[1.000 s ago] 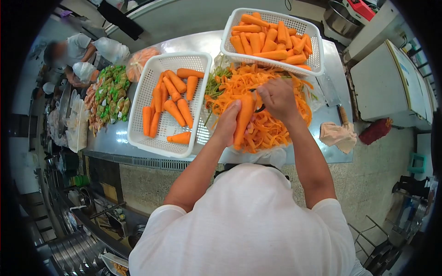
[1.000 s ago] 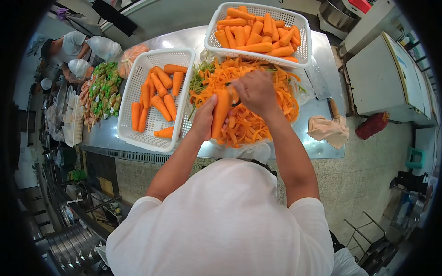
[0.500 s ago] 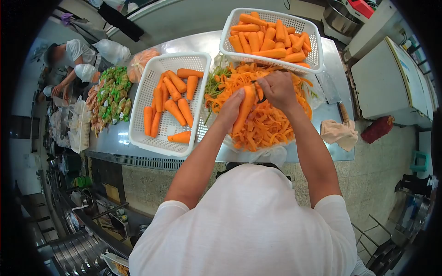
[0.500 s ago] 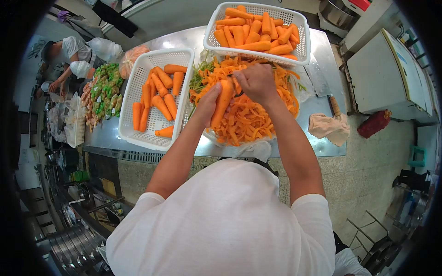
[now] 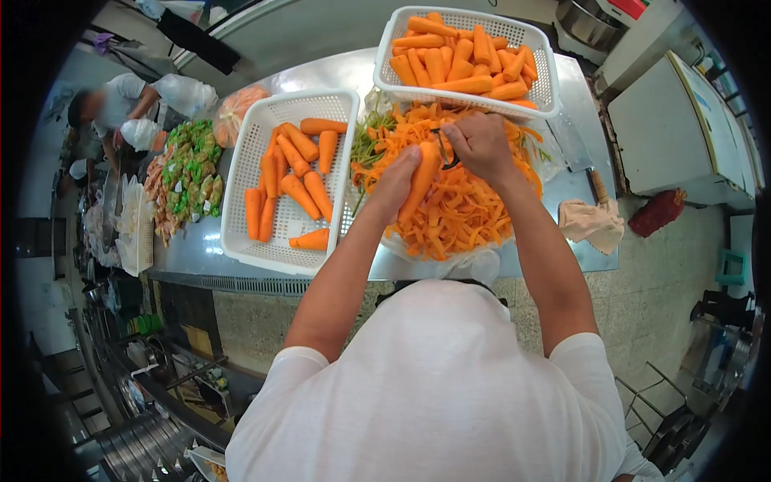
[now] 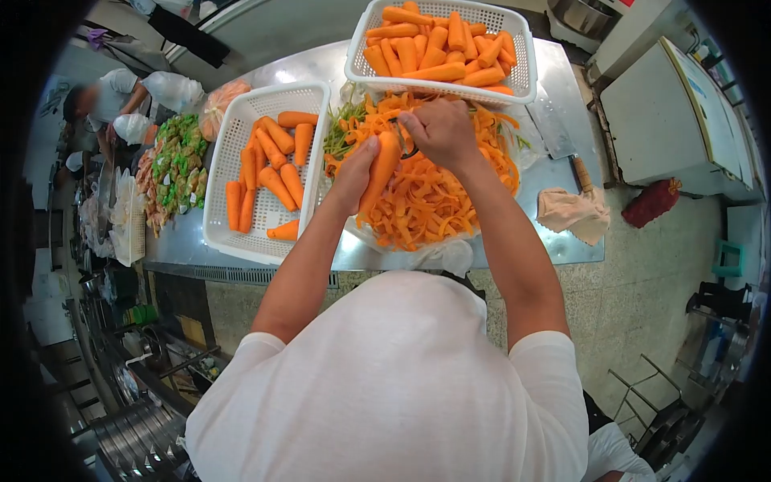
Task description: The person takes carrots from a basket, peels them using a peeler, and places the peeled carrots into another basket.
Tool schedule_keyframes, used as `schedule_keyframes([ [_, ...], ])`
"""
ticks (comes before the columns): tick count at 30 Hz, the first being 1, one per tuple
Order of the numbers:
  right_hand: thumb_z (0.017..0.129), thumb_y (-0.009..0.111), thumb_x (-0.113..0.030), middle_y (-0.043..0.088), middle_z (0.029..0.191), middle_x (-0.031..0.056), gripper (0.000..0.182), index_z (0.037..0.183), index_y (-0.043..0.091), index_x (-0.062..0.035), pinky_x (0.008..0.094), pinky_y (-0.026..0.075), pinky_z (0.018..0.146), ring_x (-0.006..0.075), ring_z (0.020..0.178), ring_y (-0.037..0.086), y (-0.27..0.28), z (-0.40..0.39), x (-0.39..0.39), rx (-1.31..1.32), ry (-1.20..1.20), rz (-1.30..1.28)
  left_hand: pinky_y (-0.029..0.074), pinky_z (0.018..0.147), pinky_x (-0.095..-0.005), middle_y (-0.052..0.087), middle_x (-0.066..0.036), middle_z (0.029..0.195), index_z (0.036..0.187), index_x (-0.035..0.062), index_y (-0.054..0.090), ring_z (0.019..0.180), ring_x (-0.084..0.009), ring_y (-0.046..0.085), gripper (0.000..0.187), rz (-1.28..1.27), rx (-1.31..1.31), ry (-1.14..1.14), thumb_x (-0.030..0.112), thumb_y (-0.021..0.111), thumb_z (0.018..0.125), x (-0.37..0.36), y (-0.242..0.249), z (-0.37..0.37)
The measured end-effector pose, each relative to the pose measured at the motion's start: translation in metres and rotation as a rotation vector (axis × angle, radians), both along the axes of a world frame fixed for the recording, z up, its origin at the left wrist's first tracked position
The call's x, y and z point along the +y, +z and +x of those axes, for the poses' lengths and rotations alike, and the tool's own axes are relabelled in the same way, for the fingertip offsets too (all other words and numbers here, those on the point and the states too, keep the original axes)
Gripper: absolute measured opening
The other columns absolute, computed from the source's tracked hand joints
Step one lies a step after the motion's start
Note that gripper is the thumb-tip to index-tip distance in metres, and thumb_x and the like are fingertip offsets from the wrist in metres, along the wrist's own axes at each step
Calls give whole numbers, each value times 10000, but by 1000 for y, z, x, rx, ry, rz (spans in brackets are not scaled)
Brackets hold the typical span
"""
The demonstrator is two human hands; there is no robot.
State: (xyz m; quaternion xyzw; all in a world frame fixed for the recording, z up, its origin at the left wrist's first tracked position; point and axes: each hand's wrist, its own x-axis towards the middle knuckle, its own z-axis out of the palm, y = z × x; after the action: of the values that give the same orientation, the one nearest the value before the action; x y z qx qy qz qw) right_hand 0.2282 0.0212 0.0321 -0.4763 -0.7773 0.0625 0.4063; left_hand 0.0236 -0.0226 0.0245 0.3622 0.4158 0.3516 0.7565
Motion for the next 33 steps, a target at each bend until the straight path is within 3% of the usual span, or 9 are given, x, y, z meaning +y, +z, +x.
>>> schedule_keyframes([
  [7, 1016, 576, -332, 585, 617, 122, 472, 634, 596, -55, 443, 374, 696, 341, 641, 558, -6, 0, 3, 22, -65, -133, 486, 436, -294, 623, -79, 924, 1259, 129, 460, 582, -154, 587, 372, 116, 197, 29, 458, 467, 1087, -4, 13, 8],
  [13, 1022, 555, -400, 617, 641, 85, 487, 652, 633, -93, 450, 392, 727, 328, 677, 600, -1, 4, 14, -67, -109, -74, 498, 441, -280, 631, -88, 940, 1229, 127, 477, 584, -149, 621, 416, 7, 45, 9, 502, 520, 1055, 6, 9, 3],
  [16, 1013, 564, -400, 624, 635, 91, 484, 655, 640, -82, 448, 402, 737, 331, 678, 612, -3, 1, 3, -10, 53, 1, 500, 438, -276, 631, -87, 934, 1239, 132, 476, 571, -146, 616, 436, 25, 15, 19, 525, 509, 1052, 5, 7, 4],
  [19, 1010, 565, -394, 620, 619, 103, 483, 651, 643, -80, 447, 405, 737, 333, 666, 617, 3, 4, 12, -198, -137, -93, 503, 442, -276, 633, -88, 957, 1260, 139, 475, 576, -154, 618, 425, -13, 49, -4, 516, 489, 1063, 6, 12, 1],
  [21, 1013, 560, -388, 610, 593, 108, 493, 635, 636, -81, 456, 404, 735, 338, 639, 613, 7, 1, 3, 67, 16, -39, 506, 448, -273, 635, -91, 987, 1278, 145, 474, 572, -155, 615, 383, 123, 69, 5, 473, 471, 1080, -2, 12, 5],
  [24, 1010, 568, -383, 627, 627, 95, 470, 654, 644, -86, 456, 404, 747, 325, 675, 619, -9, 2, 11, 77, 33, -159, 511, 455, -274, 634, -93, 1014, 1283, 146, 472, 573, -154, 610, 367, 88, 117, -29, 454, 474, 1082, 3, 13, 6],
  [25, 1007, 571, -390, 648, 681, 77, 449, 676, 650, -97, 447, 402, 764, 305, 733, 626, -11, 5, 13, -51, -90, -105, 511, 455, -274, 634, -93, 1014, 1283, 146, 472, 573, -154, 610, 367, 100, 114, -28, 454, 474, 1082, 4, 13, 7],
  [30, 1002, 581, -393, 653, 716, 63, 420, 699, 673, -118, 434, 391, 774, 292, 770, 621, -5, 2, -4, -76, 26, -15, 509, 458, -269, 608, -64, 922, 1242, 139, 486, 566, -146, 598, 390, 28, -29, 0, 493, 443, 1084, 3, 6, 4],
  [33, 1004, 570, -406, 647, 713, 60, 433, 696, 673, -119, 427, 387, 782, 292, 768, 617, -6, 11, 9, -255, -184, -107, 513, 457, -272, 636, -80, 889, 1185, 122, 506, 571, -141, 595, 433, -11, 0, -24, 535, 433, 1075, 4, 9, 1],
])
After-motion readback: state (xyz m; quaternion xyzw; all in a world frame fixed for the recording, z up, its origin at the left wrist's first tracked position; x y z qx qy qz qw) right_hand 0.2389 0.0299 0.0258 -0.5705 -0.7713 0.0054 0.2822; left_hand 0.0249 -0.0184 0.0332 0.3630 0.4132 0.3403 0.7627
